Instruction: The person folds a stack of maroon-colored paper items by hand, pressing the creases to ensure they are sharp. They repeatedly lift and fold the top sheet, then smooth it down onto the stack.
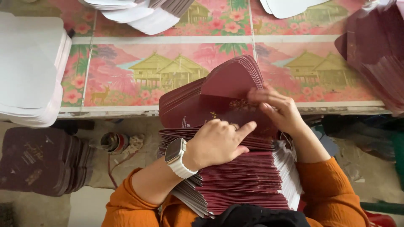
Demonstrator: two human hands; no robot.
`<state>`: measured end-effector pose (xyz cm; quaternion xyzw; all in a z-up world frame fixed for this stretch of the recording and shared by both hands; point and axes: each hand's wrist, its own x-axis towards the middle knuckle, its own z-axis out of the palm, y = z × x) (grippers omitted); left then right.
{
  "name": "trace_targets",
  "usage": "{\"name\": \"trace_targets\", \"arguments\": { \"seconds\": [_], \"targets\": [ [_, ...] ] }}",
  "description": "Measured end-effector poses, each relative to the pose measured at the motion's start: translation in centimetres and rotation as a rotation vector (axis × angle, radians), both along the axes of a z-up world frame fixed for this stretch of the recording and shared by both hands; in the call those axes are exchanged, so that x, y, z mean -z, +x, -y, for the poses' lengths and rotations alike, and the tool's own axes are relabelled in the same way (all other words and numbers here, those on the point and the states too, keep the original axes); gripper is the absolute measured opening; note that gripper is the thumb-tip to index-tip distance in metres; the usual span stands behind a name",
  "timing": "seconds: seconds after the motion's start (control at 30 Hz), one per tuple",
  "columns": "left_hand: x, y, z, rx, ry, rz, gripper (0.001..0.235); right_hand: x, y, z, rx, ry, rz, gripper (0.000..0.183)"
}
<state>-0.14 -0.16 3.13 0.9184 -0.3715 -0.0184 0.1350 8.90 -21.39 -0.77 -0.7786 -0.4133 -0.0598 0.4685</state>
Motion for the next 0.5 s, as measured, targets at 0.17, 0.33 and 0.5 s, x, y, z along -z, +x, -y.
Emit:
{"name": "trace_targets", "arguments": {
  "seconds": [0.17, 0.33, 0.5],
  "targets": [
    [3.2, 0.0, 1.1, -0.048, -0.005, 0.133, 0.044, 5.3, 1.3, 0.7, 0.119, -0.269, 0.352, 0.038],
    [2.3, 0.1, 1.5, -0.083, -0.038, 0.229, 0.039, 1.5, -0.7, 1.2, -0.08, -0.1, -0.032, 0.009],
    [1.9, 0.3, 1.7, -0.139, 0.026, 0.219, 0.075, 1.0, 1.1, 1.5, 0.04, 0.011, -0.155, 0.021]
  ]
}}
